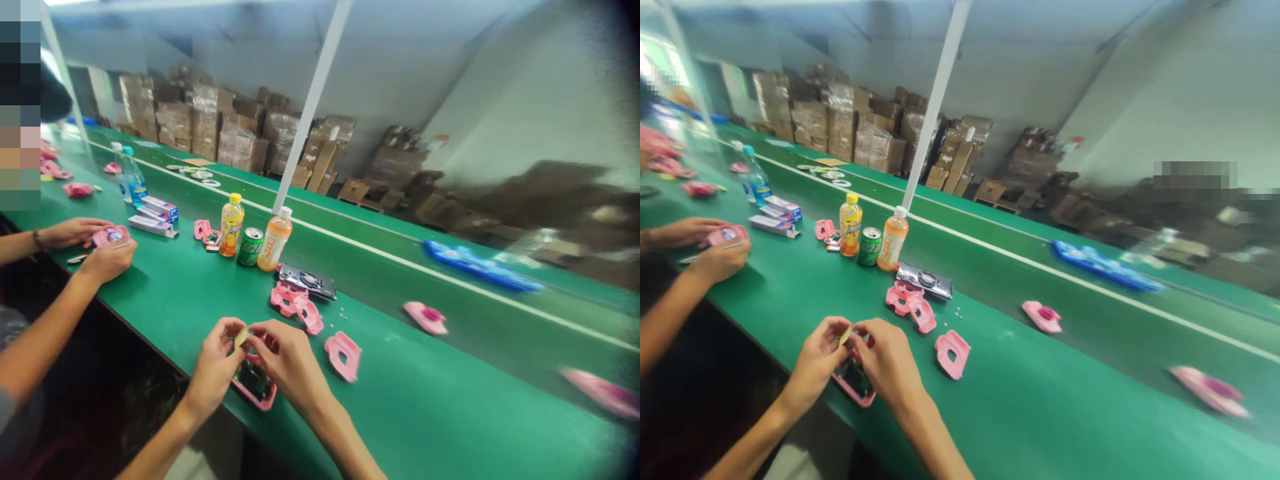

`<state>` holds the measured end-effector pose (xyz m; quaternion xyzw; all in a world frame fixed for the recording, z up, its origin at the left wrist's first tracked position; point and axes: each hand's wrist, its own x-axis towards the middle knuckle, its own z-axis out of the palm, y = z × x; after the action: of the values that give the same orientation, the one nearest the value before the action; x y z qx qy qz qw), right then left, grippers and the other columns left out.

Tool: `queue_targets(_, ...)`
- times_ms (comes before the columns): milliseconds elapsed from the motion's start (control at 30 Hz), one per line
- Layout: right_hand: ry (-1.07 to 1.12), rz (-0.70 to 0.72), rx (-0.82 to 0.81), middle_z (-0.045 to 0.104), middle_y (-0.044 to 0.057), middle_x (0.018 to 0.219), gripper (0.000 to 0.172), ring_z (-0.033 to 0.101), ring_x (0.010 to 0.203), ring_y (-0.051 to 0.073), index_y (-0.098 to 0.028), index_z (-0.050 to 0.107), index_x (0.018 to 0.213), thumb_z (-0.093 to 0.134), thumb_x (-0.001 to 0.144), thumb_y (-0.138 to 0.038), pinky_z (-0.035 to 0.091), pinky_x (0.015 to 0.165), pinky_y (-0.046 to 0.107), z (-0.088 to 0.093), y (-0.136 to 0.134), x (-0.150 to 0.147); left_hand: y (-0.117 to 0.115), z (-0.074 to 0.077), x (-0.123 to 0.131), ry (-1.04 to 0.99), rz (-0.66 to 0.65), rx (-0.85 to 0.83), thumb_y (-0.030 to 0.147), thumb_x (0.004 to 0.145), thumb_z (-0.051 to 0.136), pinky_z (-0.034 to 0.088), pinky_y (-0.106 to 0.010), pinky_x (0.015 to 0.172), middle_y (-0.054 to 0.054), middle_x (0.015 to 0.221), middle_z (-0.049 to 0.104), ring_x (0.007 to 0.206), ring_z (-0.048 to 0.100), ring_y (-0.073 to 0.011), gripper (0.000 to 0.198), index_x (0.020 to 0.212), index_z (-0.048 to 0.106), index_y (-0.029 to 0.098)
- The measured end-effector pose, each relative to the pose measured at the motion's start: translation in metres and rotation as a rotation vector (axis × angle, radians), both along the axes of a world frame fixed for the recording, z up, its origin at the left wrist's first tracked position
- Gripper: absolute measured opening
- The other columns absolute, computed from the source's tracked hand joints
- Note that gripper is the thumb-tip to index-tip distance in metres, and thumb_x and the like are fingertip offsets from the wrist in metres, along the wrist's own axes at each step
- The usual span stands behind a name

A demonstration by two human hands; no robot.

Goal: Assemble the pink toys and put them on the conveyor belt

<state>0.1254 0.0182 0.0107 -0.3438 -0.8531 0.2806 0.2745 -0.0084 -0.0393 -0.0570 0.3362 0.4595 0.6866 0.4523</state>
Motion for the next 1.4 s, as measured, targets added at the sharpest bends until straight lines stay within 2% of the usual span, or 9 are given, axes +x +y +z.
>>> queue_targets(167, 0.021, -0.066, -0.071, 0.077, 0.005, 0.091, 0.022, 0.069, 0.072, 0.019, -0.019, 0.076, 0.109, 0.065, 0.09, -0.022, 0.053, 0.068, 0.03, -0.009, 0.004, -0.012, 0.003, -0.006, 0.003, 0.077, 0.074, -0.012, 0.028, 0.082, 0.076, 0.055, -0.032, 0.094, -0.008, 0.113, 0.071, 0.109, 0.069, -0.0219, 0.03, 0.109, 0.065, 0.02)
queue_targets(267, -0.001, -0.039, -0.092, 0.078, 0.004, 0.095, 0.024, 0.071, 0.08, 0.02, -0.02, 0.076, 0.106, 0.059, 0.091, -0.015, 0.053, 0.075, 0.03, -0.011, 0.01, -0.017, 0.008, -0.005, -0.004, -0.141, 0.018, -0.027, 0.03, 0.068, 0.087, 0.056, -0.033, 0.094, -0.011, 0.116, 0.073, 0.108, 0.071, -0.0243, 0.052, 0.113, 0.066, 0.018)
queue_targets(367, -0.07, -0.037, -0.023, 0.077, 0.005, 0.097, 0.022, 0.072, 0.089, 0.021, -0.02, 0.076, 0.1, 0.057, 0.094, -0.012, 0.052, 0.082, 0.031, -0.011, 0.014, -0.021, 0.013, -0.003, -0.013, -0.237, -0.042, -0.073, 0.035, 0.058, 0.093, 0.058, -0.035, 0.087, -0.014, 0.101, 0.078, 0.096, 0.075, -0.0268, 0.053, 0.101, 0.072, 0.012)
queue_targets(567, -0.282, -0.102, 0.148, 0.072, 0.006, 0.098, 0.015, 0.068, 0.093, 0.023, -0.016, 0.071, 0.093, 0.058, 0.095, -0.008, 0.05, 0.084, 0.033, -0.01, 0.014, -0.028, 0.015, -0.001, -0.008, -0.222, 0.035, -0.06, 0.043, 0.061, 0.092, 0.058, -0.033, 0.086, -0.013, 0.093, 0.08, 0.091, 0.076, -0.0248, 0.047, 0.09, 0.071, 0.013)
queue_targets(833, -0.38, -0.103, 0.115, 0.068, 0.004, 0.086, 0.008, 0.065, 0.082, 0.02, -0.016, 0.066, 0.086, 0.067, 0.092, -0.011, 0.047, 0.075, 0.03, 0.006, 0.016, -0.035, 0.011, 0.0, 0.002, -0.161, 0.129, -0.086, 0.043, 0.073, 0.085, 0.059, -0.028, 0.078, -0.011, 0.089, 0.079, 0.084, 0.076, -0.0213, 0.037, 0.088, 0.067, 0.014)
queue_targets(1000, -0.414, -0.089, 0.288, 0.066, 0.005, 0.088, 0.011, 0.064, 0.081, 0.02, -0.017, 0.062, 0.089, 0.058, 0.096, -0.01, 0.049, 0.071, 0.03, -0.006, 0.01, -0.037, 0.009, 0.001, 0.003, -0.156, 0.14, -0.137, 0.042, 0.077, 0.081, 0.055, -0.023, 0.065, -0.008, 0.085, 0.077, 0.071, 0.073, -0.0168, 0.036, 0.093, 0.065, 0.015)
queue_targets(1133, -0.372, -0.017, 0.524, 0.065, 0.008, 0.092, 0.019, 0.062, 0.083, 0.022, -0.016, 0.059, 0.092, 0.046, 0.096, -0.003, 0.054, 0.071, 0.033, -0.025, -0.001, -0.033, 0.009, 0.002, 0.0, -0.183, 0.154, -0.147, 0.037, 0.074, 0.081, 0.057, -0.025, 0.074, -0.009, 0.096, 0.078, 0.083, 0.076, -0.0192, 0.034, 0.095, 0.064, 0.016)
queue_targets(1300, -0.224, 0.083, 0.618, 0.067, 0.017, 0.117, 0.027, 0.065, 0.108, 0.024, -0.014, 0.057, 0.102, 0.037, 0.095, 0.002, 0.06, 0.088, 0.037, -0.038, -0.008, -0.025, 0.009, 0.009, -0.016, -0.435, -0.06, -0.175, 0.025, 0.069, 0.081, 0.059, -0.032, 0.088, -0.013, 0.106, 0.078, 0.099, 0.075, -0.0257, 0.048, 0.113, 0.068, 0.013)
queue_targets(1400, -0.245, 0.167, 0.72, 0.068, 0.021, 0.121, 0.023, 0.064, 0.119, 0.027, -0.009, 0.059, 0.107, 0.04, 0.097, -0.001, 0.059, 0.097, 0.039, -0.038, -0.011, -0.02, 0.007, 0.011, -0.023, -0.589, -0.134, -0.178, 0.025, 0.074, 0.08, 0.058, -0.032, 0.094, -0.015, 0.109, 0.078, 0.106, 0.073, -0.0258, 0.038, 0.109, 0.074, 0.01)
